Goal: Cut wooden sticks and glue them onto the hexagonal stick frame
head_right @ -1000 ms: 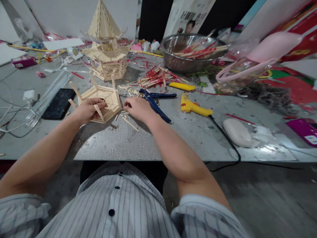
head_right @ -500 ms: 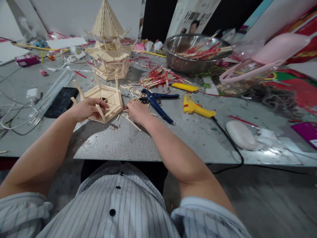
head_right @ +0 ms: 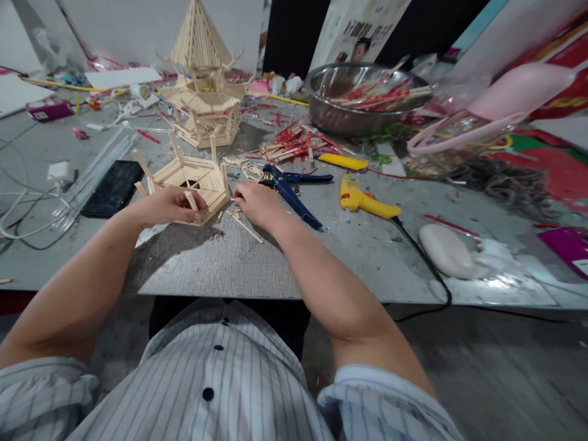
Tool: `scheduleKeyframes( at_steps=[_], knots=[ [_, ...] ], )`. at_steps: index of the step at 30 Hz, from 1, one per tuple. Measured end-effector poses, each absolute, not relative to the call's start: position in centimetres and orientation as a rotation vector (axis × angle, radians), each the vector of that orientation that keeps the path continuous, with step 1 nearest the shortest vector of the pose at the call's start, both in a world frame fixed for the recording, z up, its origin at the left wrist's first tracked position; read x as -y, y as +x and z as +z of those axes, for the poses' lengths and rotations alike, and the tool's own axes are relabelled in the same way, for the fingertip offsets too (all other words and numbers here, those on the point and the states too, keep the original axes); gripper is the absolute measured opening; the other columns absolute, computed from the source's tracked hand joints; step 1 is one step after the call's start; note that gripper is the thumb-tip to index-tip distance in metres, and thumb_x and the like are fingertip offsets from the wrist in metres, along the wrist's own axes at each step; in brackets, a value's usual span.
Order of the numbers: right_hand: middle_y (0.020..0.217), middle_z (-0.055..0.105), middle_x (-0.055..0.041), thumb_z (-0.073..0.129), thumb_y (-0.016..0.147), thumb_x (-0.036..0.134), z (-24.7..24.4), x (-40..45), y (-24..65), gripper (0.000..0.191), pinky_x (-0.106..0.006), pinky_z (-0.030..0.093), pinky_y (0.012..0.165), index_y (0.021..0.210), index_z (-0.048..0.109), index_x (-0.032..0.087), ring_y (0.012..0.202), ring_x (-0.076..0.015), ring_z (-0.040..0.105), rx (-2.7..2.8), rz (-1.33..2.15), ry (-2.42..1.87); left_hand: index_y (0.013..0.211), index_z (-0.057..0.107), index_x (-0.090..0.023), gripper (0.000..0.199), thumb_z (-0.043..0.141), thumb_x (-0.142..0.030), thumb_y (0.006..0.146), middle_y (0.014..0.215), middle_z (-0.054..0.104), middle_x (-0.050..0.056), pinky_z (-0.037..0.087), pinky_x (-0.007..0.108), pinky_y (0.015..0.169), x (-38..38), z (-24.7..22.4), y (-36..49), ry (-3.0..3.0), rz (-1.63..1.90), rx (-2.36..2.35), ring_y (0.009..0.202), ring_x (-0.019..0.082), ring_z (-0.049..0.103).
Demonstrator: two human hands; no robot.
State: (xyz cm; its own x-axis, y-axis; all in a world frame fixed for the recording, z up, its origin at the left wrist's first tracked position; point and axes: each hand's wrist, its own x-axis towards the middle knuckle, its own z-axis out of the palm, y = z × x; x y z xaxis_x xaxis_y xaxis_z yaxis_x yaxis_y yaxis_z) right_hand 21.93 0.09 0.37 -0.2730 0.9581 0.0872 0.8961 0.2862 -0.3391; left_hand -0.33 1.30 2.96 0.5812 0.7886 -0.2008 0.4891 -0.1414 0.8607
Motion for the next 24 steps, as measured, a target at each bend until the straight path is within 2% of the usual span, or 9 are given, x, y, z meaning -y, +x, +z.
scheduleKeyframes(
  at_steps=[4,9,17,24],
  knots=[
    [0.106,0.068,-0.0105,0.05,0.09,0.023,0.4,0.2,21.7,0.019,-0.032,0.04,0.073,0.096,0.068,0.018,0.098,-0.0233,0.06,2.297,0.277,-1.696,0.075,0.062,-0.013,0.015,0.068,-0.022,0.064,0.064,0.057,-0.002,0.037,0.02,0.059,-1.4,2.4,0.0,1.794,0.46,-1.066,0.059,0.008,0.049],
    [0.104,0.067,-0.0093,0.056,0.088,0.036,0.6,1.0,20.9,0.022,-0.032,0.04,0.071,0.092,0.069,0.018,0.096,-0.0229,0.06,2.39,0.261,-1.646,0.075,0.063,-0.012,0.021,0.07,-0.029,0.065,0.066,0.059,0.0,0.039,0.021,0.06,-2.2,1.2,-0.4,1.898,0.566,-1.1,0.062,0.009,0.051],
    [0.101,0.067,-0.0098,0.05,0.088,0.024,0.2,1.0,20.6,0.02,-0.031,0.038,0.066,0.087,0.069,0.018,0.093,-0.0225,0.06,2.458,0.251,-1.635,0.077,0.063,-0.013,0.02,0.07,-0.022,0.062,0.068,0.061,-0.001,0.043,0.022,0.065,-2.5,1.6,-0.8,1.891,0.462,-1.057,0.064,0.01,0.054],
    [0.1,0.069,-0.0097,0.049,0.091,0.023,0.4,0.7,20.7,0.017,-0.031,0.039,0.074,0.095,0.065,0.018,0.092,-0.0218,0.061,2.275,0.357,-1.648,0.076,0.061,-0.014,0.018,0.069,-0.023,0.061,0.07,0.063,0.0,0.045,0.023,0.069,-2.6,1.6,-1.0,1.892,0.431,-1.022,0.066,0.01,0.057]
  ],
)
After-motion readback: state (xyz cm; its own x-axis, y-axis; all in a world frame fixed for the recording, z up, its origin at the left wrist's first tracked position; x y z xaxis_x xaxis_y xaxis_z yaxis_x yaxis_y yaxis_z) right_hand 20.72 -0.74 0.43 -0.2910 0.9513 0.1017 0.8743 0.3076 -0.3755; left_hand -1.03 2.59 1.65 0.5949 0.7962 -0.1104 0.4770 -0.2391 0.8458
